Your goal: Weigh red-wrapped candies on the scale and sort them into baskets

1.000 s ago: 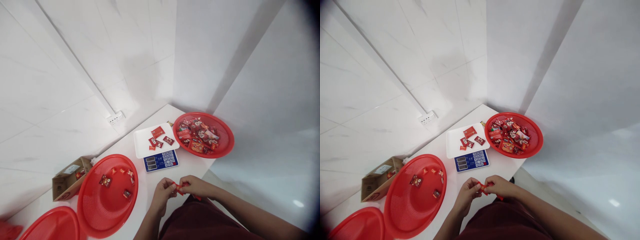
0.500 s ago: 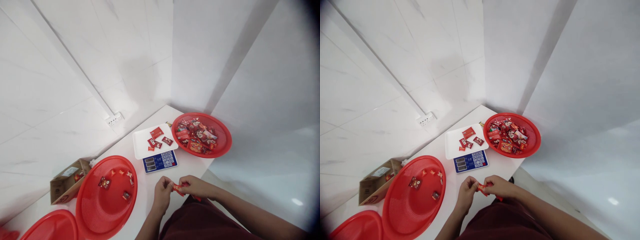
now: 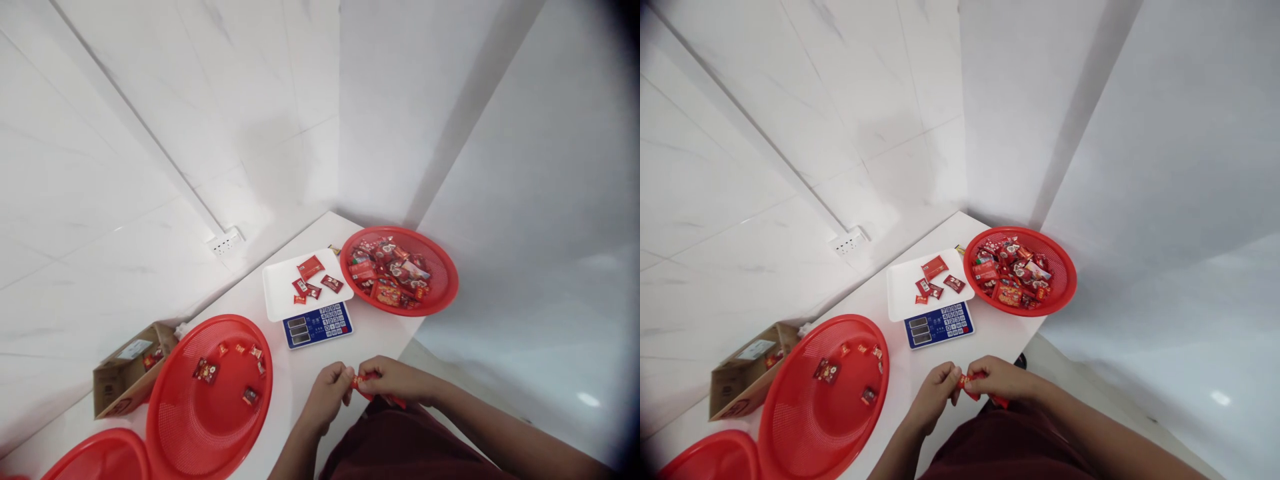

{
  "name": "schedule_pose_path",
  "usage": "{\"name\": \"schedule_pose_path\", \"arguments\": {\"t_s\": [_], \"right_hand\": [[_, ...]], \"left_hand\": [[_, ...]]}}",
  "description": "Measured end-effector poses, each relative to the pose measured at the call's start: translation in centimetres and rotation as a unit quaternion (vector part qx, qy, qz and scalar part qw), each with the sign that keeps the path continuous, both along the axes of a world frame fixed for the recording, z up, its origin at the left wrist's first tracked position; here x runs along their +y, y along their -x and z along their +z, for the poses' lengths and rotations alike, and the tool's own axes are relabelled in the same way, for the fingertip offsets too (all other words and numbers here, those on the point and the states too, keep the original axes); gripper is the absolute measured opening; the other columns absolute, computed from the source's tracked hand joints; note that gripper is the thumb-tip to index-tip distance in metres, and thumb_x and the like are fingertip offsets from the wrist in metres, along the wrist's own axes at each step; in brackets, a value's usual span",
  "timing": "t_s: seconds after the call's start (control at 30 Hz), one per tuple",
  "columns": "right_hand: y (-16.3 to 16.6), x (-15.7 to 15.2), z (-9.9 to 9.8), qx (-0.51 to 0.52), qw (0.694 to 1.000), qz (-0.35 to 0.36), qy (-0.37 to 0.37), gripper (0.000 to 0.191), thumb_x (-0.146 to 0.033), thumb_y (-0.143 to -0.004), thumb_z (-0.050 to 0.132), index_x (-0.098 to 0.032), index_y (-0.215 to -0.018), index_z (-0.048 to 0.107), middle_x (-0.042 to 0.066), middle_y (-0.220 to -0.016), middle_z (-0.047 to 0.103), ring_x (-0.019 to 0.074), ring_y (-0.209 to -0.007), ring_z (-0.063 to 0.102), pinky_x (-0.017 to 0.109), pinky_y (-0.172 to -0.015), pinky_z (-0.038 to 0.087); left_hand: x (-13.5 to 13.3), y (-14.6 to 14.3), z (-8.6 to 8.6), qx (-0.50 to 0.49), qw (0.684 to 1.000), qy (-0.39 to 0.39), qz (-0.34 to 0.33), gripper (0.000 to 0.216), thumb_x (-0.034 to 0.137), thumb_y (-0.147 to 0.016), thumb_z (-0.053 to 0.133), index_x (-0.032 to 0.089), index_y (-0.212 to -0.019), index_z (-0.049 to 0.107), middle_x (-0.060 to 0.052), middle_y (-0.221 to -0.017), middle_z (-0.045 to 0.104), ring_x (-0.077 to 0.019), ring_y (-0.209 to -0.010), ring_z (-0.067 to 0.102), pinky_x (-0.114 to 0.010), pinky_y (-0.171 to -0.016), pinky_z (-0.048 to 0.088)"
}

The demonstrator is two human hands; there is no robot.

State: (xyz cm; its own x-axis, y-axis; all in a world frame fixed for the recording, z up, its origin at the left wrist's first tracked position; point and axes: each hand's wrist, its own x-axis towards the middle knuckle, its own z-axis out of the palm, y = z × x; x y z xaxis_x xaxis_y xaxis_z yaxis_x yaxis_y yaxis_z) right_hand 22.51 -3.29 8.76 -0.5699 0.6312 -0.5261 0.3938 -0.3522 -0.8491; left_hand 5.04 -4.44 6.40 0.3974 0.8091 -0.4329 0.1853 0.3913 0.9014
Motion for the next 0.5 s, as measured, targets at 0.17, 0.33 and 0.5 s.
{"name": "schedule_pose_path", "arguments": {"t_s": [0.17,0.33,0.5], "right_hand": [[0.0,0.2,0.0,-0.005,1.000,-0.005,-0.005,0.023,-0.035,-0.072,0.052,-0.014,-0.065,0.056,-0.004,-0.053,0.045,0.0065,-0.049,0.039,0.018,-0.048,0.030],[-0.3,0.5,0.0,-0.036,0.999,-0.018,-0.017,0.025,-0.038,-0.071,0.054,-0.015,-0.062,0.055,-0.004,-0.052,0.045,0.0069,-0.047,0.039,0.019,-0.045,0.030],[-0.5,0.7,0.4,-0.002,0.999,-0.019,0.029,0.030,-0.044,-0.072,0.052,-0.016,-0.064,0.052,-0.005,-0.049,0.043,0.0058,-0.039,0.037,0.018,-0.039,0.027]], "left_hand": [[0.0,-0.3,-0.3,0.077,0.994,-0.084,0.004,0.039,0.048,-0.079,0.043,0.021,-0.053,0.034,0.004,-0.051,0.035,-0.0107,-0.052,0.031,-0.025,-0.052,0.024],[0.0,-0.9,-0.9,0.134,0.976,-0.172,0.018,0.040,0.049,-0.081,0.041,0.021,-0.052,0.036,0.002,-0.053,0.038,-0.0127,-0.055,0.033,-0.027,-0.054,0.022],[0.4,-1.2,-0.6,0.062,0.996,-0.051,0.027,0.042,0.054,-0.080,0.039,0.021,-0.054,0.037,0.004,-0.048,0.038,-0.0110,-0.049,0.034,-0.025,-0.051,0.027]]}}
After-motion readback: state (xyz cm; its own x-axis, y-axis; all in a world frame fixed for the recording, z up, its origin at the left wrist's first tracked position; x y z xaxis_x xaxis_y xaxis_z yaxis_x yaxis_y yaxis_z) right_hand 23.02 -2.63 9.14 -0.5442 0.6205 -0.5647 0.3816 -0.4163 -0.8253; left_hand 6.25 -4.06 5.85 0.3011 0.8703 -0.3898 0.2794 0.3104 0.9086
